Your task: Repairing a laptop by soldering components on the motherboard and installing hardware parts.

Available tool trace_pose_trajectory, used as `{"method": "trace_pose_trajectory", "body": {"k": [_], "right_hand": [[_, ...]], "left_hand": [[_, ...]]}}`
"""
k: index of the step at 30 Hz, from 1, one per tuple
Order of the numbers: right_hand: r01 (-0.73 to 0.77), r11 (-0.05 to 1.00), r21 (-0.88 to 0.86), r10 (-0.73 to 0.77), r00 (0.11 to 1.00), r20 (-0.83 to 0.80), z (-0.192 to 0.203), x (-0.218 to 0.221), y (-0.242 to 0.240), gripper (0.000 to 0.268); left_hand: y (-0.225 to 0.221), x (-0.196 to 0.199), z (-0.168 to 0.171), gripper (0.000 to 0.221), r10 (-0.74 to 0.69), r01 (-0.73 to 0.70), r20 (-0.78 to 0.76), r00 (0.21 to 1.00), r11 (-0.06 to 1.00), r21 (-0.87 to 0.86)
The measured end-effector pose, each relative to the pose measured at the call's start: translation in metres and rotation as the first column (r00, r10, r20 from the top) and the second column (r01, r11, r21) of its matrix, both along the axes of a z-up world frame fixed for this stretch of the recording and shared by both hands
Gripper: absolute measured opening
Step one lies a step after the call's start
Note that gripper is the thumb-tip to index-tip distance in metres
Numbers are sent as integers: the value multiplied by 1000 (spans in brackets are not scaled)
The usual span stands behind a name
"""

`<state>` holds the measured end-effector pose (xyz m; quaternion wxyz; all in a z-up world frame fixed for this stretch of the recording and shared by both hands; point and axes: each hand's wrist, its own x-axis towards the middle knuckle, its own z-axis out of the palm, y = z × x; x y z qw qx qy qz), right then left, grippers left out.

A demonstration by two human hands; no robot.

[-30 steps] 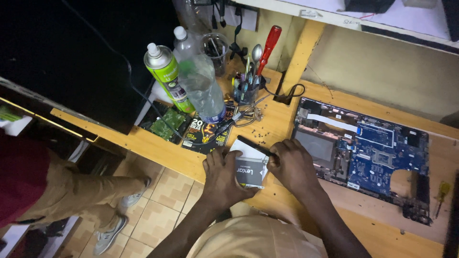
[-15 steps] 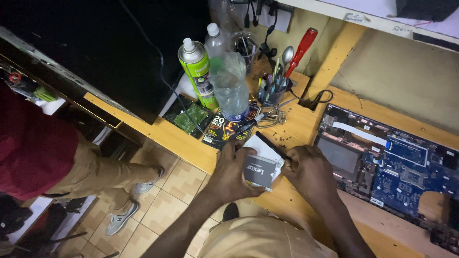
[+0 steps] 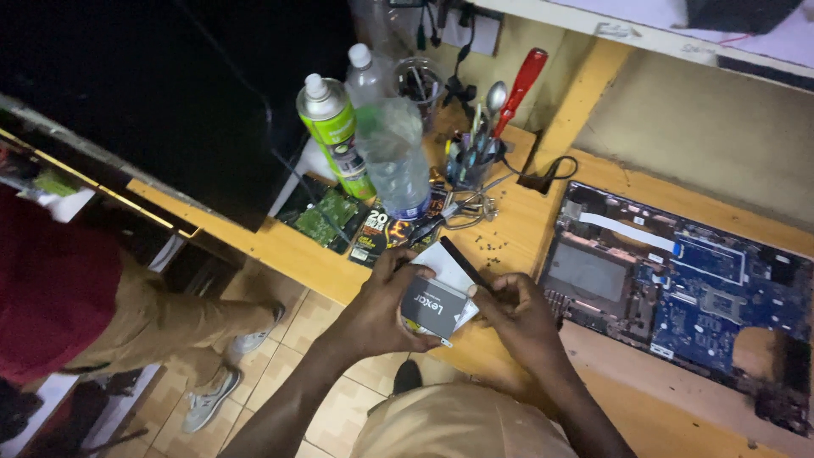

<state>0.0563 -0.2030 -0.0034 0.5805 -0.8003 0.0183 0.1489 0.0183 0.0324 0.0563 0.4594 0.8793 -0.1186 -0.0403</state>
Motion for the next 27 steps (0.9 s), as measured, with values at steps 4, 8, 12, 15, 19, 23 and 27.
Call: {"method": "trace_pose_trajectory", "body": {"k": [4, 8, 12, 15, 19, 23, 27], "right_hand": [[239, 891, 386, -186, 968, -170, -26, -6, 5, 53], [381, 766, 517, -339, 924, -178, -10, -19, -15, 52], [459, 750, 477, -454, 881, -133, 11, -29, -60, 52], [635, 686, 355, -566, 773, -287, 31, -43, -93, 62], [795, 449, 409, -721, 592, -359, 40, -68, -140, 55], [846, 382, 372, -858, 474, -199, 23, -97, -210, 41], [905, 292, 309, -903, 367, -222, 34, -120, -261, 43]], "left_hand": [[-15, 12, -31, 91, -85, 83, 245, 966, 996, 22], [-56, 27, -38, 94, -165, 148, 356, 920, 986, 73], [-100, 37, -28, 99, -267, 224, 382, 885, 962, 154], [-130, 39, -18, 113, -338, 295, 277, 899, 937, 187], [-167, 43, -5, 117, -400, 364, 330, 855, 916, 167], [-195, 50, -22, 98, -378, 336, 355, 855, 925, 177], [-203, 48, -48, 96, -417, 362, 292, 861, 905, 226]]}}
